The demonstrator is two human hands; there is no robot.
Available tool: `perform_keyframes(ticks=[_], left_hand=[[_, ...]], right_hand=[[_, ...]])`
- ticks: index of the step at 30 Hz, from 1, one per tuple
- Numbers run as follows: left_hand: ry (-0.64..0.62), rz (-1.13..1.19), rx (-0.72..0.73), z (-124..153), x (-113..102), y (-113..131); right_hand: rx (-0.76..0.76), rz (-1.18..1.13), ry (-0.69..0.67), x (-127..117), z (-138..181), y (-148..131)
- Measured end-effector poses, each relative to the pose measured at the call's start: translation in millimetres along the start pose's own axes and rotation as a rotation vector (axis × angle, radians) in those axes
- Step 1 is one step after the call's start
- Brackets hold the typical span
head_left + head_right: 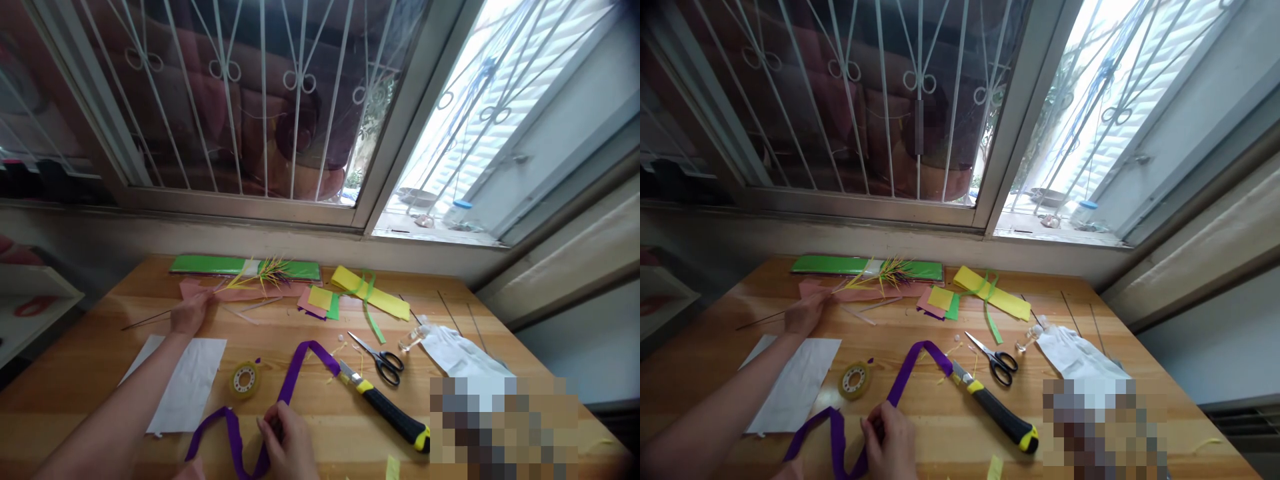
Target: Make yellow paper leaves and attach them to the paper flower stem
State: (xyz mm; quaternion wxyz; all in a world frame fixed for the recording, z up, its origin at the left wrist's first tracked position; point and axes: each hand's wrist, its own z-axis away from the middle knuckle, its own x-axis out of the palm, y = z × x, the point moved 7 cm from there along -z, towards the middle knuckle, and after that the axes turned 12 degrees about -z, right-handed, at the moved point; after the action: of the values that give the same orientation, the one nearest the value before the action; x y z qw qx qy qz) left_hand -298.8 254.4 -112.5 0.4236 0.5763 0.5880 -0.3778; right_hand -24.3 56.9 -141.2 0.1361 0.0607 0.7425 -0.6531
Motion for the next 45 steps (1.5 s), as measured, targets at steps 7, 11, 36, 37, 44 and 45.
perform_keyframes(ticks=[7, 11, 36, 37, 44, 45], left_hand=[[0.022, -0.004, -0.018, -1, -4, -1], [0.034, -0.008, 0.007, 0, -4, 0], [-0.053, -0.1, 0.078, 1, 7, 1], [-0.057, -0.098, 0.081, 1, 9, 1], [-0.015, -0.074, 0.094, 0, 16, -3], [-0.003, -0.067, 0.098, -1, 15, -2]], right_hand=[[-0.076, 0.047, 0.016, 0, 0, -1], [-0.068, 0.067, 0.006, -1, -1, -3], [-0.028, 0.051, 0.021, 2, 1, 8], [-0.028, 0.051, 0.02, 2, 2, 8], [0.003, 0.045, -0.02, 0, -1, -1], [0.009, 0.041, -0.023, -1, -1, -2]])
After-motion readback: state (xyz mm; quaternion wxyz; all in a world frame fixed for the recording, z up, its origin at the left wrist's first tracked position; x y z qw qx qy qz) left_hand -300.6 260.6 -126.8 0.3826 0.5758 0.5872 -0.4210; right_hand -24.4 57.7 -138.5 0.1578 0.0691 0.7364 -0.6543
